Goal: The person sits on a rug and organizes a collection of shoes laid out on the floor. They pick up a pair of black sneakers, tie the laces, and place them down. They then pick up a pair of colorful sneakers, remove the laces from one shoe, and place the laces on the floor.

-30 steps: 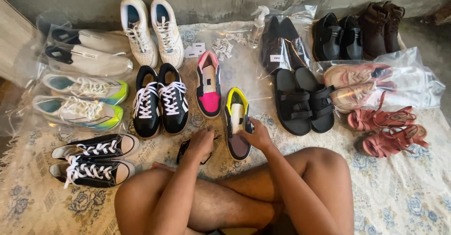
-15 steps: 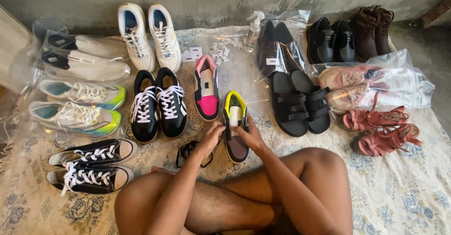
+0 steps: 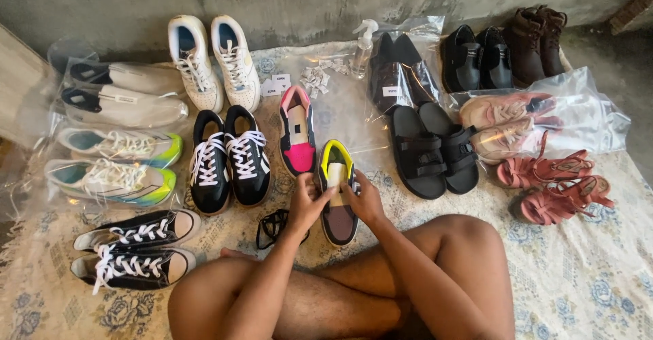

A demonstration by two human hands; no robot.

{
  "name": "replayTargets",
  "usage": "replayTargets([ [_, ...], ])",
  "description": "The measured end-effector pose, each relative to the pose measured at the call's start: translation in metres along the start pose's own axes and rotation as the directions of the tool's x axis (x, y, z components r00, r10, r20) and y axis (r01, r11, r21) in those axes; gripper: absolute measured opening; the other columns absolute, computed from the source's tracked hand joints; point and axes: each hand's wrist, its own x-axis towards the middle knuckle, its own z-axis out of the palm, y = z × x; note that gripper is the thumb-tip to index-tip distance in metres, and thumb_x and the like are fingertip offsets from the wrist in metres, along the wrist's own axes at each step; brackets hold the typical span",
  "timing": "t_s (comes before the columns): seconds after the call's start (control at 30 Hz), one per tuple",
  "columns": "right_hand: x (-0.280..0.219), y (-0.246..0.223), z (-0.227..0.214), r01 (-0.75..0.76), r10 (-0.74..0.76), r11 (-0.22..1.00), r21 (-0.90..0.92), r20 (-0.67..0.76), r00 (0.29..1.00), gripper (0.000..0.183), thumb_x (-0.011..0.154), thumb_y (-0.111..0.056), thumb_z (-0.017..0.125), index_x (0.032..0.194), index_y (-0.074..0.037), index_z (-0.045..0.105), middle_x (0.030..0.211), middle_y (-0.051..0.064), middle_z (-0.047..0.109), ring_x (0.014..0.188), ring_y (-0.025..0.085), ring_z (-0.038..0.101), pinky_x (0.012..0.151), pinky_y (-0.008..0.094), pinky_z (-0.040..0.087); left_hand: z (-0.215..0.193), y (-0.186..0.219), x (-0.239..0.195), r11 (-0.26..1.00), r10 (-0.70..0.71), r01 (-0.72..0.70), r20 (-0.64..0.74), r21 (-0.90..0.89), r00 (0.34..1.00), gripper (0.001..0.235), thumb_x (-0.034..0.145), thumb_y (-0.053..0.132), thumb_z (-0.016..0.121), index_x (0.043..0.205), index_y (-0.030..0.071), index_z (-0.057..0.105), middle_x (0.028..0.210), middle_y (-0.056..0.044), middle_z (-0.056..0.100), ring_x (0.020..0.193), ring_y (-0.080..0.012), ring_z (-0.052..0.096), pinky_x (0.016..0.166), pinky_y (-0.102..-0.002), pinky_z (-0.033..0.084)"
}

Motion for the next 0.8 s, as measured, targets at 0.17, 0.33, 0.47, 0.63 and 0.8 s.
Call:
replayTargets([
  [0.17, 0.002, -0.025, -0.01, 0.07, -0.078, 0.989, -0.128, -0.055, 0.995, 0.062, 0.101, -0.023, 0.058, 0.154, 0.001, 0.039, 0.13, 0.031, 0.064, 0.113, 0.043, 0.068, 0.093, 0.053, 0.062, 0.004, -0.006, 0.008, 0.984, 0.058, -0.051, -0.033, 0.172, 0.998, 0.063, 0.096, 0.038, 0.072, 0.142, 0.004, 0.047, 0.119, -0.028, 0.069, 0.113, -0.0422, 0.068, 0.088, -0.052, 0.059],
  [0.33, 0.003, -0.028, -0.029, 0.068, -0.066, 0.996, 0.05, -0.029, 0.997, 0.057, 0.102, -0.014, 0.047, 0.157, -0.001, 0.039, 0.127, 0.036, 0.065, 0.113, 0.047, 0.066, 0.094, 0.056, 0.057, -0.003, -0.005, 0.009, 0.991, -0.019, 0.015, 0.026, 0.134, 0.999, 0.055, 0.099, 0.028, 0.057, 0.148, 0.005, 0.048, 0.124, -0.024, 0.065, 0.116, -0.0372, 0.067, 0.091, -0.049, 0.057],
  [0.47, 0.02, -0.017, -0.025, -0.007, 0.007, 0.999, 0.05, -0.007, 1.0, 0.072, 0.09, -0.018, 0.066, 0.157, -0.01, 0.041, 0.125, 0.031, 0.068, 0.114, 0.044, 0.067, 0.098, 0.053, 0.057, -0.003, 0.019, 0.009, 0.968, 0.028, -0.03, 0.01, 0.248, 1.0, 0.064, 0.089, 0.025, 0.064, 0.147, 0.003, 0.05, 0.124, -0.026, 0.062, 0.117, -0.0437, 0.064, 0.091, -0.055, 0.056],
  [0.63, 0.046, -0.027, -0.02, 0.17, -0.185, 0.978, -0.123, -0.121, 0.975, 0.074, 0.077, -0.019, 0.08, 0.147, -0.007, 0.056, 0.122, 0.026, 0.071, 0.112, 0.043, 0.069, 0.092, 0.056, 0.06, -0.004, 0.053, 0.028, 0.921, 0.115, -0.087, -0.053, 0.38, 0.992, 0.065, 0.087, 0.024, 0.066, 0.146, 0.003, 0.05, 0.136, -0.026, 0.056, 0.124, -0.0437, 0.061, 0.096, -0.055, 0.056],
  [0.8, 0.084, -0.037, -0.022, 0.213, -0.217, 0.948, -0.236, 0.011, 0.976, 0.051, 0.081, -0.012, 0.074, 0.132, -0.007, 0.07, 0.115, 0.016, 0.075, 0.102, 0.037, 0.074, 0.081, 0.043, 0.064, -0.001, 0.038, 0.082, 0.906, 0.096, -0.099, 0.029, 0.411, 0.995, 0.064, 0.088, 0.021, 0.066, 0.147, 0.001, 0.051, 0.136, -0.026, 0.055, 0.124, -0.0446, 0.061, 0.093, -0.054, 0.059],
])
